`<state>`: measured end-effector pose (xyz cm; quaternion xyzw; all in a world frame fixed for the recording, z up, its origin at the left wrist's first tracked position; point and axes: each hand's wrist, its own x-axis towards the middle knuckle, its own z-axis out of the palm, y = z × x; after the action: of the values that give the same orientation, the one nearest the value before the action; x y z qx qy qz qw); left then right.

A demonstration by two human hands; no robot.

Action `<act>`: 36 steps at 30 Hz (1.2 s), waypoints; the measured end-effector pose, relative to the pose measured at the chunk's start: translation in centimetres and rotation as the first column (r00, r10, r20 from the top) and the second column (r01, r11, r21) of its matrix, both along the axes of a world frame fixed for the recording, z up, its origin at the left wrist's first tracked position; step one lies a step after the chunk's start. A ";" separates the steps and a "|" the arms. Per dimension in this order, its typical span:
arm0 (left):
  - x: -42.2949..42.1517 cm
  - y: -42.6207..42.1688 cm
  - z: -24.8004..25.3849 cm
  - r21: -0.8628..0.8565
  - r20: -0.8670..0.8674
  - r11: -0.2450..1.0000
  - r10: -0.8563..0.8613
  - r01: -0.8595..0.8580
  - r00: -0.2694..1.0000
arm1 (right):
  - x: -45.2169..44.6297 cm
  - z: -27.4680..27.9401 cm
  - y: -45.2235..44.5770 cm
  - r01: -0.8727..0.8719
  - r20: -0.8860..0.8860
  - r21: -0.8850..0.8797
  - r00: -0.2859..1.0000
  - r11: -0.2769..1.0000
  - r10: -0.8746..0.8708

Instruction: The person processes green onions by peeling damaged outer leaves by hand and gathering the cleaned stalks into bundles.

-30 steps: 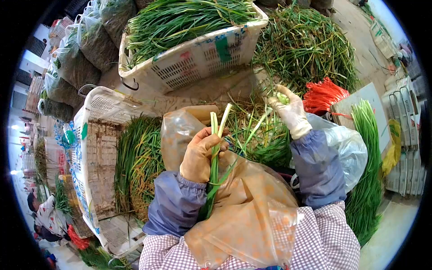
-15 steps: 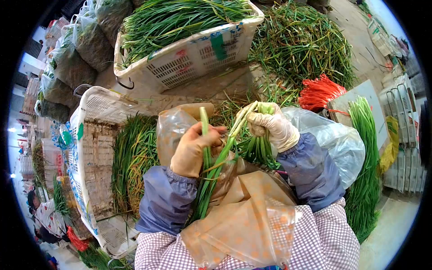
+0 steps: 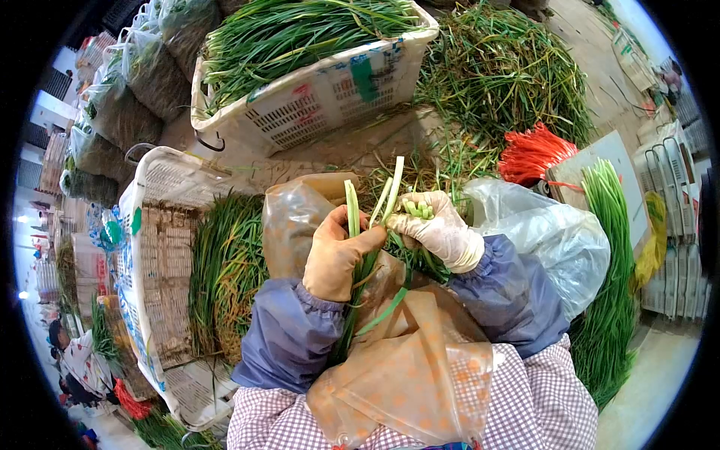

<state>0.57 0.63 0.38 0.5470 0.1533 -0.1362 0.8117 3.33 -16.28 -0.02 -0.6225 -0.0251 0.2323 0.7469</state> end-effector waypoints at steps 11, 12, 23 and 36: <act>0.0 0.7 0.5 -0.149 -0.110 0.983 -0.122 0.105 0.986 | 0.3 -1.1 -0.2 0.036 0.069 -0.073 0.997 0.997 -0.031; -0.1 0.7 0.4 -0.149 -0.110 0.983 -0.123 0.106 0.986 | 0.7 -2.5 -0.5 0.036 0.069 -0.073 0.997 0.997 -0.031; -0.5 3.3 -0.5 -0.375 -0.067 0.925 -0.095 0.063 0.993 | 7.7 -4.8 -15.5 0.719 0.217 -0.278 0.693 0.637 -0.687; -0.2 0.1 -0.6 -0.347 -0.121 0.929 -0.176 0.125 0.977 | 3.0 -0.1 -2.3 0.044 -0.141 0.221 0.990 0.974 -0.013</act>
<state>0.39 0.70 -0.23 0.3979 0.1460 -0.2633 0.8666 6.38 -18.60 -0.14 -0.5174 0.0097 0.2599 0.8153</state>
